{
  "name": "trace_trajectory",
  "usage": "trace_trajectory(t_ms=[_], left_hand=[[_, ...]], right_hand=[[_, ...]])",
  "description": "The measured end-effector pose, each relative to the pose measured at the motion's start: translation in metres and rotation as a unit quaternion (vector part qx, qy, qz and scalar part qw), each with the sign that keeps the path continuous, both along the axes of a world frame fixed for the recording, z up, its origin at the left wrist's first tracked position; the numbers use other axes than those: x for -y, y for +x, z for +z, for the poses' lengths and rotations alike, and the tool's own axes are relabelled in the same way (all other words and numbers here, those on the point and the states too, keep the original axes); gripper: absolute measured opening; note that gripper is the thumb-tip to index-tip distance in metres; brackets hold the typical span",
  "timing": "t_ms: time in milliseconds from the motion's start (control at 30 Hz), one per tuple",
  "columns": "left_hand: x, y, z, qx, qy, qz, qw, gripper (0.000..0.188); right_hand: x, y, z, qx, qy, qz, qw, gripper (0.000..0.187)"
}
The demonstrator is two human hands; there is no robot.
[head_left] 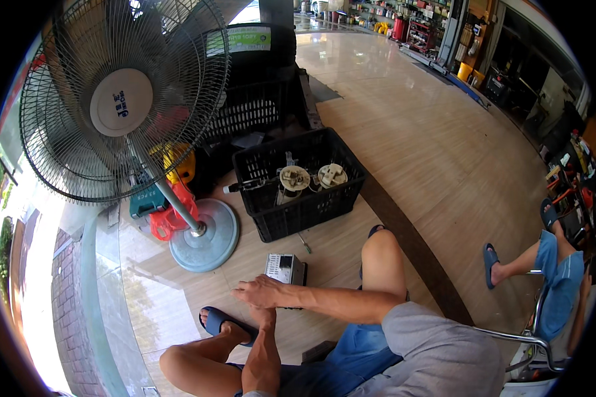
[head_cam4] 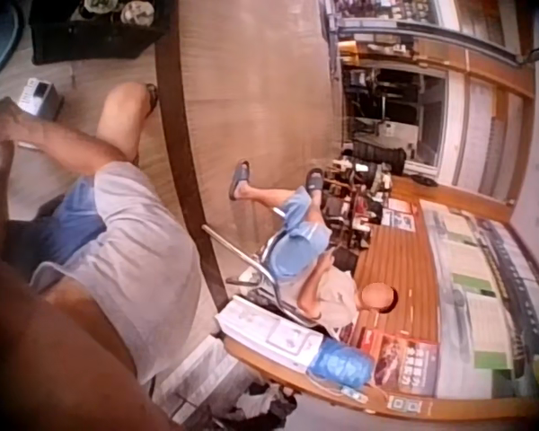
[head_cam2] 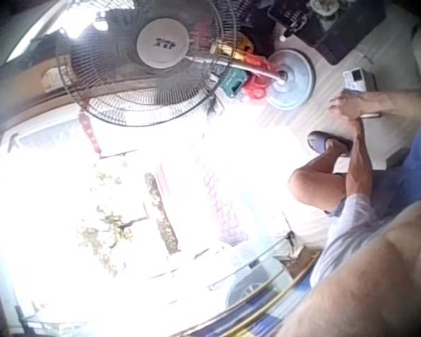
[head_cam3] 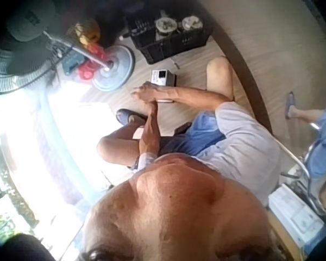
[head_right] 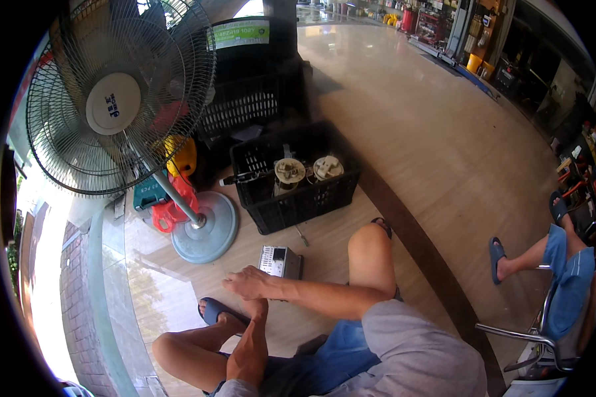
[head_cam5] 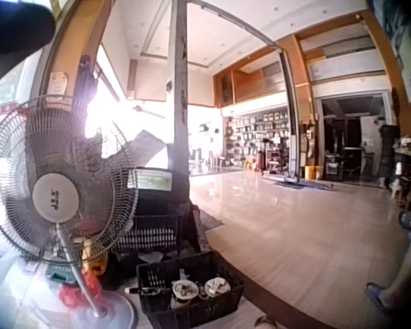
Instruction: The person disassembles a car stereo using a screwdriver. They remove screws from the metal housing and then lift the top cover to expose the internal components.
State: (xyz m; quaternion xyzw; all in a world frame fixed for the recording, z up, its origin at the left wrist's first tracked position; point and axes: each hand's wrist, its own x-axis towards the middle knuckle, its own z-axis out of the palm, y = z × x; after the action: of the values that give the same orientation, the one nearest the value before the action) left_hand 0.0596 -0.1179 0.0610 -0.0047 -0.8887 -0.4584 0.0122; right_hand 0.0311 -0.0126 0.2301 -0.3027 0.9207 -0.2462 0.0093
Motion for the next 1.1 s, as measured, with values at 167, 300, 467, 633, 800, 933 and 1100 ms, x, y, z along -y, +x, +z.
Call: trace_trajectory(t_ms=[167,300,467,633,800,933,1100], left_hand=[[0.004,0.002,-0.01,-0.013,0.093,0.02,0.995,0.032],[0.006,-0.001,-0.019,0.055,-0.025,-0.013,0.998,0.033],[0.006,0.002,-0.024,-0.023,0.144,0.034,0.989,0.034],[-0.004,0.002,-0.011,0.033,0.042,-0.031,0.998,0.031],[0.014,0.001,-0.038,-0.013,0.287,0.048,0.957,0.027],[0.0,0.003,-0.019,0.06,0.034,-0.027,0.997,0.028],[0.004,0.001,-0.044,-0.03,0.279,0.019,0.96,0.03]], right_hand=[[0.005,0.003,0.011,-0.001,0.003,-0.032,0.999,0.026],[0.001,0.002,0.011,0.033,-0.009,-0.033,0.999,0.024],[0.006,0.007,0.013,-0.013,-0.031,-0.022,0.999,0.024],[-0.003,0.002,-0.003,0.06,0.011,-0.051,0.997,0.027],[0.009,0.006,0.017,-0.013,-0.013,0.006,1.0,0.026],[-0.005,0.007,0.012,0.061,0.044,-0.046,0.996,0.028],[0.0,0.005,0.001,-0.119,-0.084,-0.002,0.989,0.026]])
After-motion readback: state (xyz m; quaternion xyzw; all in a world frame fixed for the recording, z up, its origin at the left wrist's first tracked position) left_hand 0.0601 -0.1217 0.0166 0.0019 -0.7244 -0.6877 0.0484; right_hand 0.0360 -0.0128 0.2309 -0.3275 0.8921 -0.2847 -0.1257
